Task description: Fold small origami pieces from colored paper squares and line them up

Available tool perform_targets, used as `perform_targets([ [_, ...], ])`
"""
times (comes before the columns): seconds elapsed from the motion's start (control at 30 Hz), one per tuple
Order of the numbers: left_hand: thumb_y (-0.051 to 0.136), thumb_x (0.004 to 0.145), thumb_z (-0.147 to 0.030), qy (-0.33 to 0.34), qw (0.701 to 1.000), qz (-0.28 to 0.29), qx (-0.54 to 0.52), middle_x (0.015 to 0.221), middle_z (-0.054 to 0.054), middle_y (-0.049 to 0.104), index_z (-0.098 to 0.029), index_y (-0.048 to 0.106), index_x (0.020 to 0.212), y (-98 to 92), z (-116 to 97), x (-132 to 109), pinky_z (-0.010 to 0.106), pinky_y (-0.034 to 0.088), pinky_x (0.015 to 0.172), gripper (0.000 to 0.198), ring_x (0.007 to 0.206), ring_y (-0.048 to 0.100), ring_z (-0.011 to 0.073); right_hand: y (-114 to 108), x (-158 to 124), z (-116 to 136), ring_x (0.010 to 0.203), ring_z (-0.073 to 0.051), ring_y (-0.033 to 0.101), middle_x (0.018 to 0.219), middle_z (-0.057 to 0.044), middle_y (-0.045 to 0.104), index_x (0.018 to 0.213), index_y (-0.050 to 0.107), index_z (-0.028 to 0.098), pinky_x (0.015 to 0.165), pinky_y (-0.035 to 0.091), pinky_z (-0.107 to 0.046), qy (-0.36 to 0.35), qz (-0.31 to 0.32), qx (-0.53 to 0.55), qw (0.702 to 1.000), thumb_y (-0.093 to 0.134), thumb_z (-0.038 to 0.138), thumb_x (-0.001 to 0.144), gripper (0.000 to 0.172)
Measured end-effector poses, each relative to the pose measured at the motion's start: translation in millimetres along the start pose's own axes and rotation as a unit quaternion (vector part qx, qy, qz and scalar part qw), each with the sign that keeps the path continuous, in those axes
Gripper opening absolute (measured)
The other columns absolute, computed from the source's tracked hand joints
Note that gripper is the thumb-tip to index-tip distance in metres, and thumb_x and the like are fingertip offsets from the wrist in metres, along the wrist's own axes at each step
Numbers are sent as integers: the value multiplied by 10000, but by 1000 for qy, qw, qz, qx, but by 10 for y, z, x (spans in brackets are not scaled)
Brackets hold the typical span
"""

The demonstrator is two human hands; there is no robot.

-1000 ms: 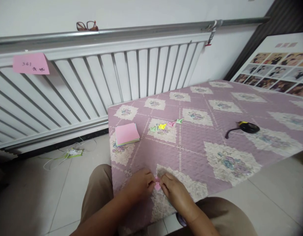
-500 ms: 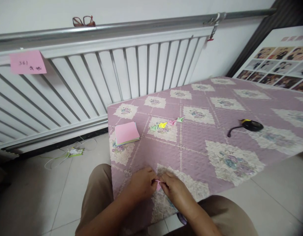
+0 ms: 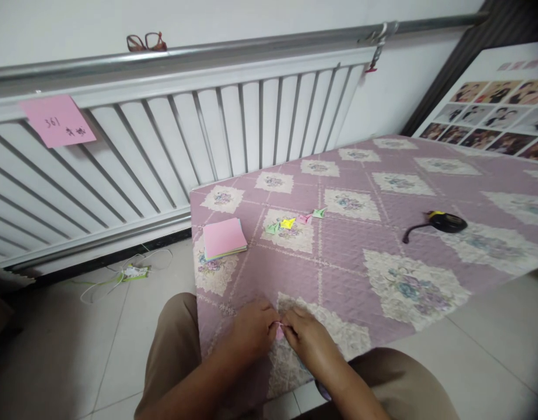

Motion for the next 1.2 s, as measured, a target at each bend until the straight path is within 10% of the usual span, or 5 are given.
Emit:
perform_targets([
  [0.63, 453, 836, -107, -10, 996, -72, -52, 936, 30, 604, -179, 554, 968, -175, 73, -158, 275, 426, 768, 182, 859, 554, 174, 41, 116, 86, 862, -201, 595, 910, -66, 635, 930, 608, 184, 763, 418, -293, -39, 55, -42, 997, 493, 83, 794, 205],
  [1.2, 470, 931, -376, 57, 991, -56, 108, 1312, 117, 512, -173, 432, 1373, 273, -230, -594, 445, 350, 1004, 488, 1183, 444, 287, 19, 178, 123, 759, -169, 570, 814, -19, 602, 818, 564, 198, 665, 364, -262, -51, 68, -64, 994, 502, 49, 761, 172],
])
Point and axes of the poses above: each hand's wrist, its own x-axis towards the middle knuckle, its own y-axis out of the palm, z = x × y, the point moved 10 cm from there along x, towards the middle knuckle
